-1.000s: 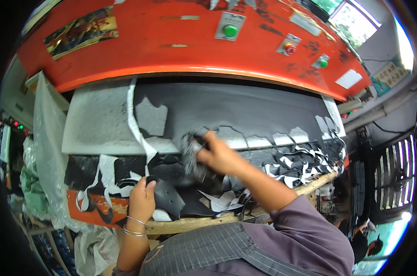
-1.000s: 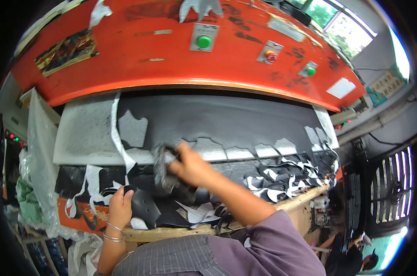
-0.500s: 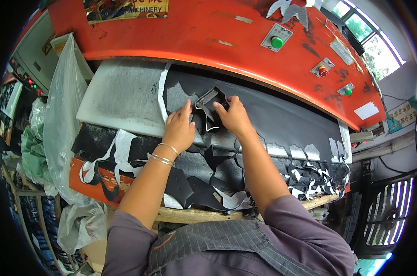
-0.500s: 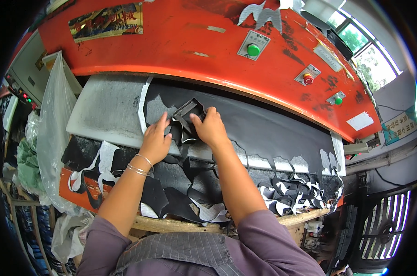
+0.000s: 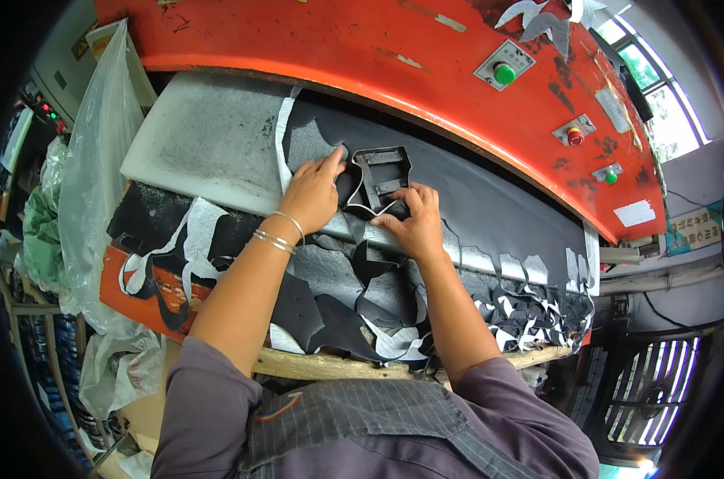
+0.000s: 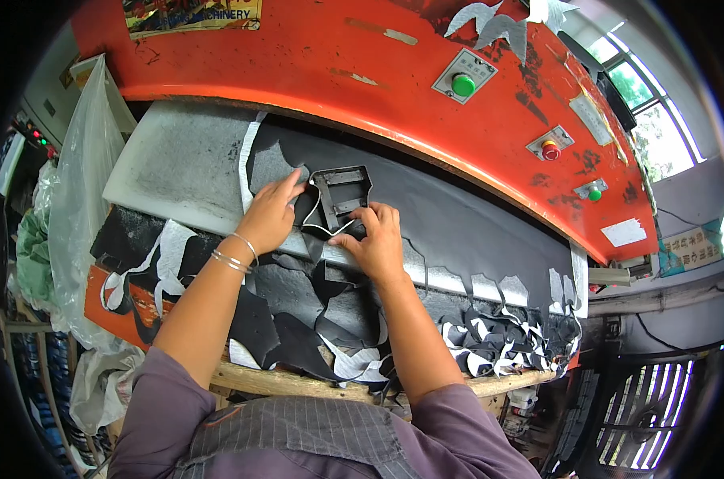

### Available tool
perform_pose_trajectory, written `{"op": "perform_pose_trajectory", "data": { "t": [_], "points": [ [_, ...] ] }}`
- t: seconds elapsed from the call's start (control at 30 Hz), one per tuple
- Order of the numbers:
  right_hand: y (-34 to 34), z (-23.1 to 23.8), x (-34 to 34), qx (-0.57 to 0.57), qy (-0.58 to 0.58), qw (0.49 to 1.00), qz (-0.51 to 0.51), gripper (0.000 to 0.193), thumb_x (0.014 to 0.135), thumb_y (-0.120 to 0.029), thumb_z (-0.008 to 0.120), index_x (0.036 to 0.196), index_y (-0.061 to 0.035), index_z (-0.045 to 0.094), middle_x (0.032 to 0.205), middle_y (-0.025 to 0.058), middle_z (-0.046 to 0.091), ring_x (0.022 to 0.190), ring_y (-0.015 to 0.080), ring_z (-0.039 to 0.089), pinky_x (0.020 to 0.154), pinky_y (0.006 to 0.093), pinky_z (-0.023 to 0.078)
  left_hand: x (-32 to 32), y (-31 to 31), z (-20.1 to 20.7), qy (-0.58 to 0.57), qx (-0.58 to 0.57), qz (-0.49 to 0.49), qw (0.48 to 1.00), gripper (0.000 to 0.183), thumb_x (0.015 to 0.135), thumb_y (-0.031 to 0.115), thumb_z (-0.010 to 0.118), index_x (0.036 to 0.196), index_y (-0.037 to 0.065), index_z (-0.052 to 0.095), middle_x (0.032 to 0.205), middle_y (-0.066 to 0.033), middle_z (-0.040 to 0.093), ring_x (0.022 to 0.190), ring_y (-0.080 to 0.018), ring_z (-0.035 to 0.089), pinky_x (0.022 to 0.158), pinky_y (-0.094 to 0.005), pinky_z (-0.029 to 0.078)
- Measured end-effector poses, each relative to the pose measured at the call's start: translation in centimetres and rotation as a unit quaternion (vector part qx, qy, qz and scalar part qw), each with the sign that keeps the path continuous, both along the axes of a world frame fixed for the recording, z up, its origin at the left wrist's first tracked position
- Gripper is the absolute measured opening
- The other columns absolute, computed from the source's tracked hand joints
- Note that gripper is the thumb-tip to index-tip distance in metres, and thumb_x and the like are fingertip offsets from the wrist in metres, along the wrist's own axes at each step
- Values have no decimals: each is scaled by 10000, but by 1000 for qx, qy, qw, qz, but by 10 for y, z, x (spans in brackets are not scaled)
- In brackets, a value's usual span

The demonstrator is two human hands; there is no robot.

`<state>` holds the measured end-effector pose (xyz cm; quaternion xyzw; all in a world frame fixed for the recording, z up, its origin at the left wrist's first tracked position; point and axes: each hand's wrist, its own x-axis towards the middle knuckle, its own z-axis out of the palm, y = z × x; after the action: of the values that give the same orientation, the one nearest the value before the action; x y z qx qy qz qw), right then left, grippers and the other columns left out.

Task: Using a metal die and a hydraulic press to cut shoe components from black leather sheets.

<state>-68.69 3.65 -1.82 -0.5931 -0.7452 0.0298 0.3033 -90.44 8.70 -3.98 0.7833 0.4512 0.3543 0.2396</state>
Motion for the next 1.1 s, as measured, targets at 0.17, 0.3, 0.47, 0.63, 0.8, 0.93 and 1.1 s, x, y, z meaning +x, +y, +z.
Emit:
{"op": "perform_pose_trajectory", "data": {
  "t": [0.17,0.3,0.47,0.63,0.8,0.93,1.1],
  "points": [
    [9,2,8,-22,17,999,16,578,542,-369,875,947,-49,616,1332,272,444,1166,419,480,952,445,440,-3,-28,-2,-40,-7,9,999,562,847,-5,442,1399,-12,333,1248,-130,608,1174,-352,506,1077,-458,322],
    [10,4,4,-19,1,1000,20,580,531,-367,891,921,-50,602,1387,313,385,1239,448,436,978,454,428,-2,-39,0,-26,20,20,999,541,833,-21,448,1367,-38,360,1217,-142,619,1161,-333,524,1078,-445,328],
    [3,0,-11,-24,12,1000,5,569,544,-369,887,910,-43,599,1367,365,371,1238,471,424,991,466,409,-8,-41,-7,-32,41,30,998,536,847,-8,438,1378,-17,363,1197,-123,638,1128,-337,545,1080,-448,335],
    [-9,-3,-28,4,-27,998,-63,564,553,-378,885,909,-48,599,1331,360,379,1207,453,421,988,478,396,-8,-45,-13,-55,89,39,994,505,818,-24,483,1320,-40,435,1056,-157,671,1023,-342,596,1028,-448,395],
    [5,5,13,-26,20,999,1,763,595,-340,870,1234,-107,525,1404,247,370,1278,404,392,1039,458,366,-4,-46,-16,-67,107,66,990,485,824,26,568,1297,-20,467,991,-135,686,985,-324,615,1002,-440,422],
    [26,11,29,-88,-56,992,64,658,626,-384,837,1155,-87,583,1365,270,466,1344,375,370,1086,466,314,-3,-39,-18,-79,136,102,982,404,797,78,672,1183,14,571,934,-106,699,931,-304,638,934,-421,466],
    [21,-1,29,-73,-10,997,38,595,619,-407,828,1076,-83,626,1317,278,507,1284,397,444,1053,444,368,1,-37,-17,-84,139,148,976,265,783,76,686,1042,36,647,928,-98,698,891,-296,646,868,-409,491]
  ]
}}
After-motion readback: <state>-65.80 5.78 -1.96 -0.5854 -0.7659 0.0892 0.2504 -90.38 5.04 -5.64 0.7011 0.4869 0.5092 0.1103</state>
